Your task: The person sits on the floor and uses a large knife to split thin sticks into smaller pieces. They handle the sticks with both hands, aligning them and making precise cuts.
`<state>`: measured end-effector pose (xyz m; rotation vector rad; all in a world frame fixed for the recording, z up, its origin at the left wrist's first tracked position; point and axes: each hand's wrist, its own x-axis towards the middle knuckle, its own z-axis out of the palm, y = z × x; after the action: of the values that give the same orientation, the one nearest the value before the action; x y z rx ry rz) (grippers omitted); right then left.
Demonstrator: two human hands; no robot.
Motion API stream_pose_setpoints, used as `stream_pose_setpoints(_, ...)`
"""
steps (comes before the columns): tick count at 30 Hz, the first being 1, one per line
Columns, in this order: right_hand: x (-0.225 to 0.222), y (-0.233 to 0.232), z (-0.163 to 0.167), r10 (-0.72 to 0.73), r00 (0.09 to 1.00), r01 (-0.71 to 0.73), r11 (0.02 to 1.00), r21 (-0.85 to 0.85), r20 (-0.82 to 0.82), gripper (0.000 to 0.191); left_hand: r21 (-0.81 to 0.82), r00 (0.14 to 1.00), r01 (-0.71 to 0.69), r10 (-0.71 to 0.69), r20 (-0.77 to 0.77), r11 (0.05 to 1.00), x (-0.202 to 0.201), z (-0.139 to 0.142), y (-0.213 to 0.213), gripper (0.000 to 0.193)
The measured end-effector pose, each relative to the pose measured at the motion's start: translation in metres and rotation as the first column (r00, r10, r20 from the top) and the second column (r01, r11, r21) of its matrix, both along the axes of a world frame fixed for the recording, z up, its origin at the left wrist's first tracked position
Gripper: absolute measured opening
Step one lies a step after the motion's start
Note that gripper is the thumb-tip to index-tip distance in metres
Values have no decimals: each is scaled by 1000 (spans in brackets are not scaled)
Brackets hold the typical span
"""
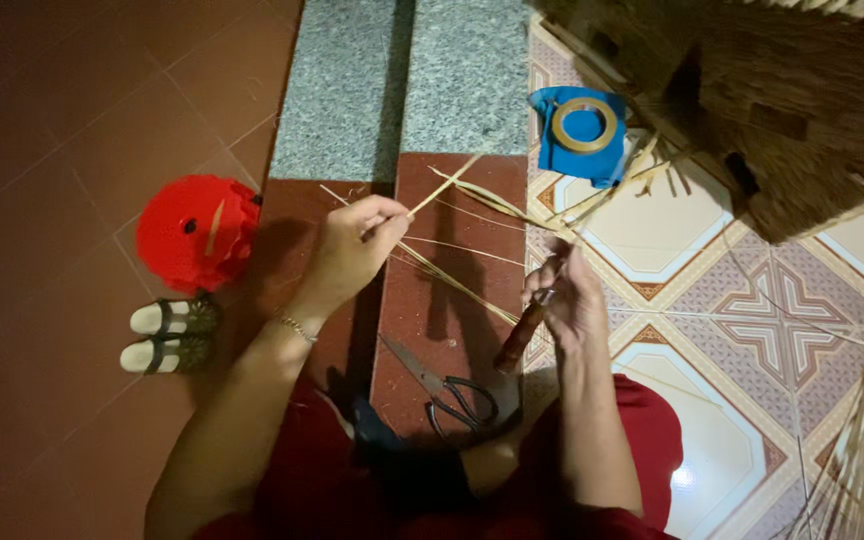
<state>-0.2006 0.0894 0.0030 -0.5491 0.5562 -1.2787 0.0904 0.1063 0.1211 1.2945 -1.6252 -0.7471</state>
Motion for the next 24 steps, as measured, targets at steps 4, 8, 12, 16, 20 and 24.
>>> stream_pose_setpoints(4, 1, 16, 8, -32, 999, 30, 993, -111, -13, 18, 162, 994, 92, -101, 45, 982, 3, -13, -4, 17)
stream_pose_setpoints(8, 16, 37, 29, 102, 985, -129, 971, -203, -140, 32, 206, 969, 241, -224, -104, 948, -14, -27, 3, 15)
stream_pose_setpoints(12, 34, 48, 50, 259, 961, -270, 954, -131, -96, 59, 239, 967, 256, -243, -82, 937, -26, -37, 9, 12)
stream_pose_setpoints(16, 41, 52, 56, 265, 952, -281, 955, -95, -152, 43, 171, 966, 252, -257, 11, 953, -27, -44, 12, 10)
stream_pose_setpoints(20, 37, 54, 51, 262, 952, -284, 949, -139, -159, 35, 228, 967, 192, -223, 120, 955, -27, -44, 12, 16)
stream_pose_setpoints(24, 33, 56, 46, 234, 951, -266, 953, -147, -203, 31, 294, 969, 231, -246, 15, 927, -27, -34, 18, 11)
